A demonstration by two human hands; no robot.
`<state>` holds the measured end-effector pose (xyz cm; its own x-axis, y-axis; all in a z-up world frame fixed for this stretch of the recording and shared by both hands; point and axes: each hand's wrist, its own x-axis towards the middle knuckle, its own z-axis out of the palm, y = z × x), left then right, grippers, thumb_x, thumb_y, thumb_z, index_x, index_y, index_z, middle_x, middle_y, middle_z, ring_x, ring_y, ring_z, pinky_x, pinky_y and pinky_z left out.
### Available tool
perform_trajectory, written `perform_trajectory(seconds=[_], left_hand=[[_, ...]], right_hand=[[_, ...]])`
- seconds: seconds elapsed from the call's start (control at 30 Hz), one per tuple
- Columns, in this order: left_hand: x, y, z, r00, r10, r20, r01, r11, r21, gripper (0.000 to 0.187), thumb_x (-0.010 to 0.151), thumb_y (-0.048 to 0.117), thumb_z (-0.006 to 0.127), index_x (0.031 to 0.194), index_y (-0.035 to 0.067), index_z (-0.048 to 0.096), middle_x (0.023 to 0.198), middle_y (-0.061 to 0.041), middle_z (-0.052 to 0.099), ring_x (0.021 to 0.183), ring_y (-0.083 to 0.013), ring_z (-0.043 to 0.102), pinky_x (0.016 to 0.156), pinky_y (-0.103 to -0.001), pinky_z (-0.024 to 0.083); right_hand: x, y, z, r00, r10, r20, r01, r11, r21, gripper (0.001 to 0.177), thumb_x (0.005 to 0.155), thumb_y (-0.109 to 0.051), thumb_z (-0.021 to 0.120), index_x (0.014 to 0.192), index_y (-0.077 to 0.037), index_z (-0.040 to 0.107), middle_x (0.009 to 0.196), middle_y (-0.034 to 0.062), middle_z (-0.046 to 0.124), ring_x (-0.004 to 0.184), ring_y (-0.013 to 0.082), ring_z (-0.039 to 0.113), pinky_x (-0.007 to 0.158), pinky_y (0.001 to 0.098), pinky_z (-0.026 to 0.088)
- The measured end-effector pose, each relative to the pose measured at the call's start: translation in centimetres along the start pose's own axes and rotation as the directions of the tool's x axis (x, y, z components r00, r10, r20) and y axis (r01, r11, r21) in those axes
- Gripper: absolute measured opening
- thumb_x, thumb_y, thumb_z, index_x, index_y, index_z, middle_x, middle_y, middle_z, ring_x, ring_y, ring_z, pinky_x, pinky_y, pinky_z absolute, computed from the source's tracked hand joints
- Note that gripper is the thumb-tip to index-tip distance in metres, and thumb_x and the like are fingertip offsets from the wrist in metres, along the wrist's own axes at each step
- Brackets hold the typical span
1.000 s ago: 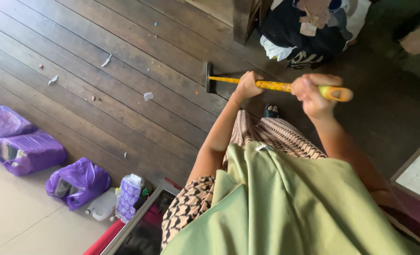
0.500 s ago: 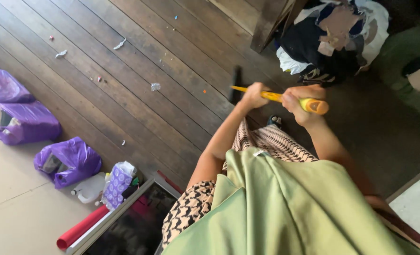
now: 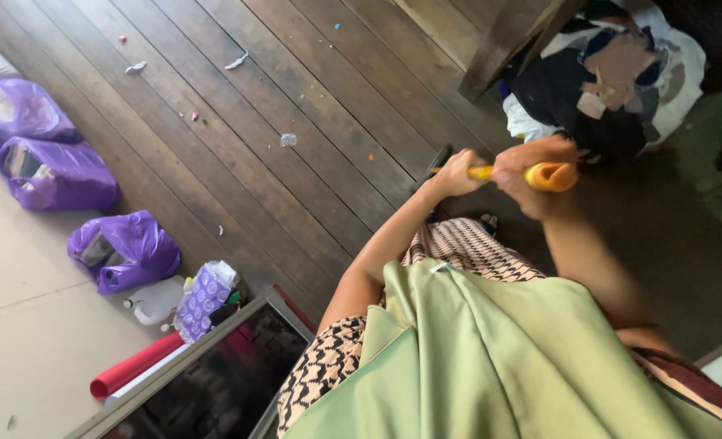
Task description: The person sweeps a wooden floor using a broom, pushing debris across the surface and into corners while moving past various bags and furniture.
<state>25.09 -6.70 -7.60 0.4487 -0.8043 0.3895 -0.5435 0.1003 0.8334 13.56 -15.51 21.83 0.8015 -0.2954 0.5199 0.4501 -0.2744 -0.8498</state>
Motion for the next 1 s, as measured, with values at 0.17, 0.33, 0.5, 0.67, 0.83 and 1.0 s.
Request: perform_trajectory(seconds=[0.17, 0.33, 0.5, 0.67, 0.83, 1.0], left_hand=[[-1.7, -4.4, -7.4, 0.884, -0.335, 0.327, 0.238, 0.923, 0.301, 0.018, 0.071, 0.021, 0.078, 0.085, 0.010, 0.078, 0.081, -0.014, 0.072, 0.083, -0.0347, 0.071, 0.075, -0.043, 0.057], [0.3, -1.8, -9.4, 0.986, -0.119, 0.117, 0.095, 0.977, 0.191, 0.029, 0.060, 0.027, 0.082, 0.081, 0.007, 0.077, 0.074, -0.015, 0.072, 0.074, -0.0360, 0.070, 0.068, -0.045, 0.055], [2.2, 3.5, -8.1, 0.958, -0.076, 0.275, 0.068, 0.997, 0.037, 0.026, 0.071, 0.029, 0.082, 0.085, 0.007, 0.078, 0.076, -0.016, 0.072, 0.075, -0.0367, 0.070, 0.071, -0.045, 0.055], [-0.4, 0.7, -10.1, 0.938, -0.209, 0.278, 0.192, 0.978, 0.085, 0.023, 0.069, 0.025, 0.078, 0.083, 0.007, 0.077, 0.075, -0.016, 0.072, 0.071, -0.0365, 0.070, 0.063, -0.044, 0.055], [-1.9, -2.8, -12.9, 0.908, -0.418, -0.009, 0.417, 0.904, 0.099, 0.034, 0.086, 0.027, 0.082, 0.076, 0.000, 0.063, 0.076, -0.022, 0.065, 0.072, -0.0436, 0.060, 0.066, -0.046, 0.052], [0.0, 1.6, -10.4, 0.885, -0.422, -0.195, 0.456, 0.869, 0.189, 0.022, 0.082, 0.025, 0.080, 0.072, 0.007, 0.070, 0.074, -0.018, 0.068, 0.076, -0.0388, 0.068, 0.068, -0.047, 0.053]], right_hand=[[-1.9, 1.8, 3.6, 0.960, 0.281, -0.023, -0.276, 0.954, 0.114, 0.026, 0.101, -0.009, 0.064, 0.077, 0.001, 0.060, 0.067, 0.0075, 0.063, 0.056, 0.0129, 0.060, 0.057, 0.0257, 0.048], [-1.2, -0.7, 3.9, 0.982, 0.109, -0.152, -0.078, 0.977, 0.198, 0.028, 0.102, -0.019, 0.072, 0.088, 0.001, 0.058, 0.075, 0.0068, 0.062, 0.062, 0.0155, 0.062, 0.060, 0.0313, 0.054], [1.7, -4.5, 3.6, 0.979, 0.050, -0.199, 0.006, 0.962, 0.272, 0.030, 0.099, -0.022, 0.074, 0.088, 0.000, 0.056, 0.065, 0.0017, 0.057, 0.054, 0.0121, 0.056, 0.053, 0.0283, 0.049], [2.1, -0.4, 7.2, 0.976, 0.203, -0.076, -0.190, 0.970, 0.154, 0.045, 0.107, -0.024, 0.068, 0.072, -0.007, 0.047, 0.065, 0.0026, 0.056, 0.050, 0.0082, 0.052, 0.050, 0.0226, 0.039], [0.9, 2.5, 9.2, 0.966, 0.232, -0.114, -0.210, 0.962, 0.175, 0.043, 0.110, -0.022, 0.064, 0.074, -0.001, 0.052, 0.069, 0.0061, 0.056, 0.055, 0.0117, 0.052, 0.052, 0.0246, 0.039], [2.6, -0.2, 7.4, 0.990, 0.109, -0.089, -0.091, 0.978, 0.187, 0.041, 0.111, -0.023, 0.067, 0.081, -0.002, 0.049, 0.065, 0.0035, 0.055, 0.053, 0.0115, 0.054, 0.053, 0.0261, 0.043]])
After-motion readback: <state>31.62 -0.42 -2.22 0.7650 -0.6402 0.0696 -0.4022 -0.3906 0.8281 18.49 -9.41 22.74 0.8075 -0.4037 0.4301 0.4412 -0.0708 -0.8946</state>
